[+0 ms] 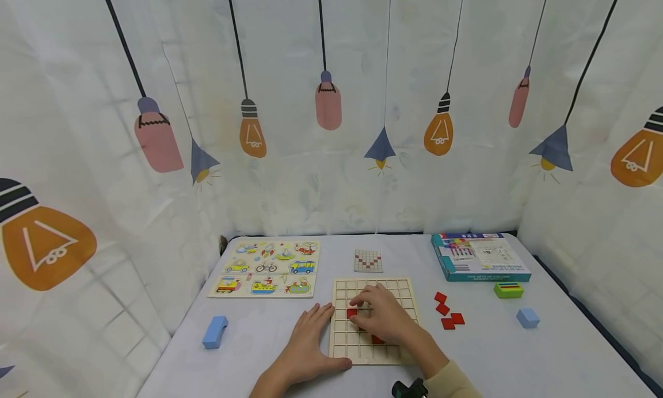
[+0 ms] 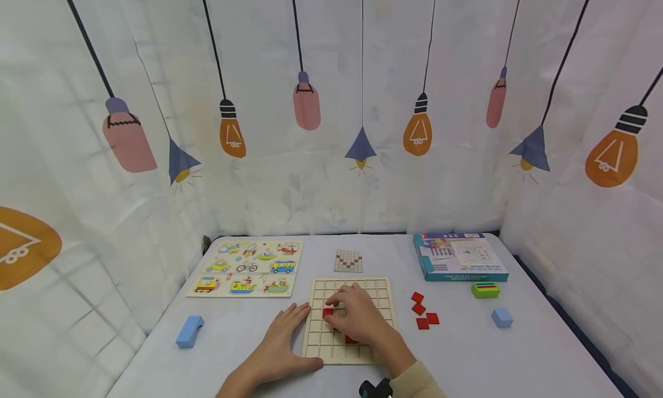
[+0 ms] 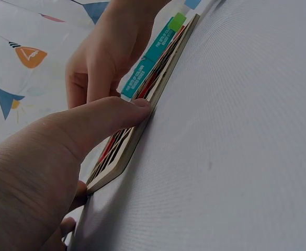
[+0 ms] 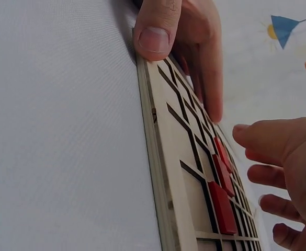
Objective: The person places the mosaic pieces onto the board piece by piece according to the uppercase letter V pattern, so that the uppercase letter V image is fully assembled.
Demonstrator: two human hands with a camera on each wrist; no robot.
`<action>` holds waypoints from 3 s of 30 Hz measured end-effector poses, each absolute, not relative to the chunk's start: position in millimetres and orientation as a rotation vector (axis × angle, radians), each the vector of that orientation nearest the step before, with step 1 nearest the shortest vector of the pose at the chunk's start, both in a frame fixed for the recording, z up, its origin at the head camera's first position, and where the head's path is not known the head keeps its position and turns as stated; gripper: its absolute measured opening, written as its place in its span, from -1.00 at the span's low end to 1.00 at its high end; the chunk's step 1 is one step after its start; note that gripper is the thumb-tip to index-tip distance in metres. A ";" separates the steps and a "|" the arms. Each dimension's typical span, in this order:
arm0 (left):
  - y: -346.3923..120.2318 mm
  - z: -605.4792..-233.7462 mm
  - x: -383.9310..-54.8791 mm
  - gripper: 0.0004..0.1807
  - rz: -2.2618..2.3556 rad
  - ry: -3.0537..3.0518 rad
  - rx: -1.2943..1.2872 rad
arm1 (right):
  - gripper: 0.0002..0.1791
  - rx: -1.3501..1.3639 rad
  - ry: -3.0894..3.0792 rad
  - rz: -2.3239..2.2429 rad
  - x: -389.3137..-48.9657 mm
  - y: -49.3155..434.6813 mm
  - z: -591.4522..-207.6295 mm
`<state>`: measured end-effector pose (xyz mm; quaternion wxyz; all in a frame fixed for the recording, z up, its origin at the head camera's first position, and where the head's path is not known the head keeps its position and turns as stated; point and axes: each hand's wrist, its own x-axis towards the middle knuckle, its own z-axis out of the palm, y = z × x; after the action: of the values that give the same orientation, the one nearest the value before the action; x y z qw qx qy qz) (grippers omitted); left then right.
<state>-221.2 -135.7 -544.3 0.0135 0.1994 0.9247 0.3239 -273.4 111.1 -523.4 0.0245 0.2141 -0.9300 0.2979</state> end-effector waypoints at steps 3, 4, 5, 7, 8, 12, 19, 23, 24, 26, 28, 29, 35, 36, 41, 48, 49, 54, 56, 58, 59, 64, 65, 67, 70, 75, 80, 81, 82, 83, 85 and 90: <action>-136.2 -546.0 -221.6 0.39 1.004 2.892 0.629 | -0.68 0.649 -2.877 0.945 -270.6 115.8 -521.2; -136.2 -546.5 -221.8 0.39 1.001 2.895 0.631 | -0.69 0.641 -2.875 0.949 -269.3 117.8 -520.7; -136.1 -546.9 -222.0 0.39 1.000 2.897 0.633 | -0.69 0.641 -2.868 0.950 -268.1 120.0 -520.4; -135.9 -547.6 -222.3 0.40 0.994 2.900 0.632 | -0.69 0.629 -2.860 0.947 -265.6 124.6 -520.3; -135.8 -547.7 -222.4 0.40 0.995 2.899 0.629 | -0.69 0.623 -2.858 0.946 -264.4 127.0 -520.6; -135.2 -547.1 -222.3 0.40 1.003 2.888 0.614 | -0.67 0.579 -2.875 0.959 -260.4 137.0 -522.5; -134.8 -545.6 -221.2 0.40 1.016 2.883 0.601 | -0.66 0.542 -2.892 0.981 -256.8 154.7 -525.2; -134.9 -545.6 -221.0 0.40 1.017 2.888 0.601 | -0.68 0.515 -2.907 1.003 -254.8 162.5 -524.4; -135.0 -545.5 -220.9 0.40 1.018 2.889 0.601 | -0.68 0.499 -2.911 1.006 -254.2 164.4 -524.4; -135.0 -545.2 -220.7 0.40 1.022 2.889 0.603 | -0.67 0.470 -2.920 1.014 -253.2 168.3 -524.0; -135.0 -545.0 -220.5 0.40 1.028 2.887 0.603 | -0.66 0.443 -2.920 1.017 -252.2 173.0 -523.9; -135.0 -544.8 -220.3 0.40 1.031 2.886 0.604 | -0.66 0.431 -2.921 1.014 -251.9 175.5 -524.1; -135.3 -546.2 -221.9 0.40 1.036 2.872 0.602 | -0.66 0.369 -2.917 1.030 -249.5 190.3 -522.0; -135.4 -547.0 -222.6 0.40 1.035 2.869 0.598 | -0.66 0.368 -2.912 1.034 -249.1 192.5 -521.4; -135.7 -548.7 -225.0 0.41 1.040 2.856 0.582 | -0.67 0.361 -2.920 0.985 -247.8 203.4 -521.2; -134.2 -546.3 -223.3 0.42 1.029 2.868 0.592 | -0.70 0.373 -2.907 0.926 -244.4 221.2 -522.2; -134.0 -545.7 -222.6 0.42 1.026 2.870 0.595 | -0.71 0.371 -2.906 0.939 -243.7 223.9 -522.2; -133.2 -542.8 -220.7 0.41 1.031 2.862 0.592 | -0.69 0.318 -2.934 0.949 -238.7 236.0 -519.9; -133.2 -542.0 -220.1 0.41 1.036 2.858 0.590 | -0.69 0.294 -2.942 0.950 -236.6 240.2 -518.5; -133.2 -541.5 -219.6 0.41 1.041 2.855 0.589 | -0.68 0.277 -2.947 0.959 -234.8 244.5 -517.8; -133.2 -541.4 -219.5 0.41 1.042 2.854 0.589 | -0.68 0.272 -2.946 0.955 -234.2 246.8 -517.8; -133.5 -543.4 -219.7 0.41 1.037 2.861 0.588 | -0.64 0.250 -2.950 0.921 -231.9 259.1 -521.0; -133.6 -544.0 -219.8 0.42 1.032 2.865 0.590 | -0.64 0.241 -2.952 0.911 -231.8 261.6 -522.2; -133.8 -545.1 -220.0 0.42 1.022 2.873 0.595 | -0.64 0.219 -2.960 0.910 -231.6 266.7 -523.9; -133.9 -546.1 -220.2 0.42 1.010 2.882 0.600 | -0.67 0.177 -2.968 0.909 -231.4 273.8 -526.0; -134.0 -546.2 -220.2 0.42 1.008 2.889 0.598 | -0.69 0.190 -2.961 0.904 -230.7 282.8 -527.4; -133.9 -545.7 -219.9 0.42 1.016 2.886 0.595 | -0.70 0.168 -2.976 0.868 -231.2 287.1 -529.5; -133.9 -545.6 -219.9 0.42 1.016 2.885 0.596 | -0.71 0.155 -2.982 0.870 -231.3 287.4 -529.8; -134.0 -545.6 -220.0 0.42 1.015 2.885 0.598 | -0.71 0.148 -2.987 0.874 -231.4 287.9 -530.1; -134.0 -545.8 -220.2 0.42 1.013 2.886 0.600 | -0.72 0.141 -2.989 0.881 -231.4 288.3 -530.3; -134.2 -546.3 -220.4 0.42 1.015 2.883 0.601 | -0.73 0.123 -2.995 0.896 -231.2 289.2 -530.5; -134.8 -547.4 -220.3 0.41 1.031 2.879 0.601 | -0.73 0.121 -2.998 0.906 -231.1 293.2 -531.5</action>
<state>-220.3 -134.8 -547.4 0.0124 0.1929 0.9236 0.3309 -231.1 293.2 -531.5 0.0037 0.0387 -0.9566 0.2890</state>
